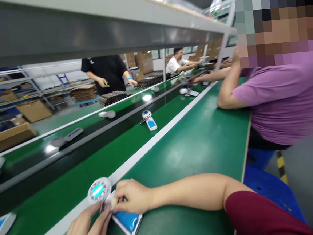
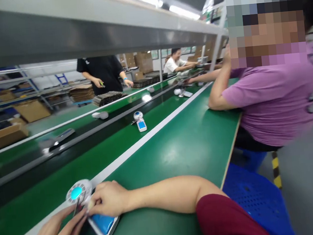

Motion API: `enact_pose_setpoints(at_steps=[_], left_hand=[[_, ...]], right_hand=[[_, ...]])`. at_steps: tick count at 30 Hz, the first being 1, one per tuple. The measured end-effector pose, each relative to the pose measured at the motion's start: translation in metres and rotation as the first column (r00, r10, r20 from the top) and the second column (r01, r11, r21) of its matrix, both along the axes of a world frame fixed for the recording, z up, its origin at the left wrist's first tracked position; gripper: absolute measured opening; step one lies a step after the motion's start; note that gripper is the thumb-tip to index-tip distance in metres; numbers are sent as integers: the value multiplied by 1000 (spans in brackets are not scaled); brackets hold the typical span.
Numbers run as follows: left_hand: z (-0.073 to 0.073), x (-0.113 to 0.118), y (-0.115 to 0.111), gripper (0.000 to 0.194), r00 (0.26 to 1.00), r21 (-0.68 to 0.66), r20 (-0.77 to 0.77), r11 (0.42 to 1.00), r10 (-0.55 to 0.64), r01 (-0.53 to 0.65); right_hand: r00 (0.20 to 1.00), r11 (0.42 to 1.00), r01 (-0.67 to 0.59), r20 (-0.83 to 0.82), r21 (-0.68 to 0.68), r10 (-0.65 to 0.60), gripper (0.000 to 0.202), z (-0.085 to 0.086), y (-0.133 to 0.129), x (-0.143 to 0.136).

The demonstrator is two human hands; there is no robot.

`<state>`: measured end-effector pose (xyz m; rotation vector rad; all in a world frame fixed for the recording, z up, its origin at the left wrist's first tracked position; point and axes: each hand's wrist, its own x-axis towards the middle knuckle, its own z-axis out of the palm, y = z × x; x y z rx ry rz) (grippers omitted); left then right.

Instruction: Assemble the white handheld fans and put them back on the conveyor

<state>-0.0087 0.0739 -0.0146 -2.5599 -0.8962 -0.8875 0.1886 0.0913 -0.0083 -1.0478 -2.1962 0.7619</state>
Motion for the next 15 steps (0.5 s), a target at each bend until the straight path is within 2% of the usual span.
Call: enact_pose_setpoints(at_steps=[2, 5, 8, 12, 15], left_hand=[[9, 5, -12, 23, 998, -1, -23, 998, 58, -58], [14, 12, -22, 18, 989, -149, 41, 980, 142, -135], [13, 16, -24, 15, 971, -332, 148, 935, 186, -128], [13, 16, -25, 17, 948, -395, 222, 910, 229, -127], [16, 12, -27, 33, 874, -553, 341, 826, 346, -111]], right_hand=[[998, 999, -21, -58, -24, 20, 7, 2, -4, -1], [991, 998, -32, -134, -50, 25, 8, 2, -6, 0], [989, 995, -88, -119, -36, 83, 10, 0, -4, 3], [981, 985, -172, -96, -31, 169, 16, 2, -2, 5], [977, 980, -167, -148, -104, 151, 15, 5, -1, 4]])
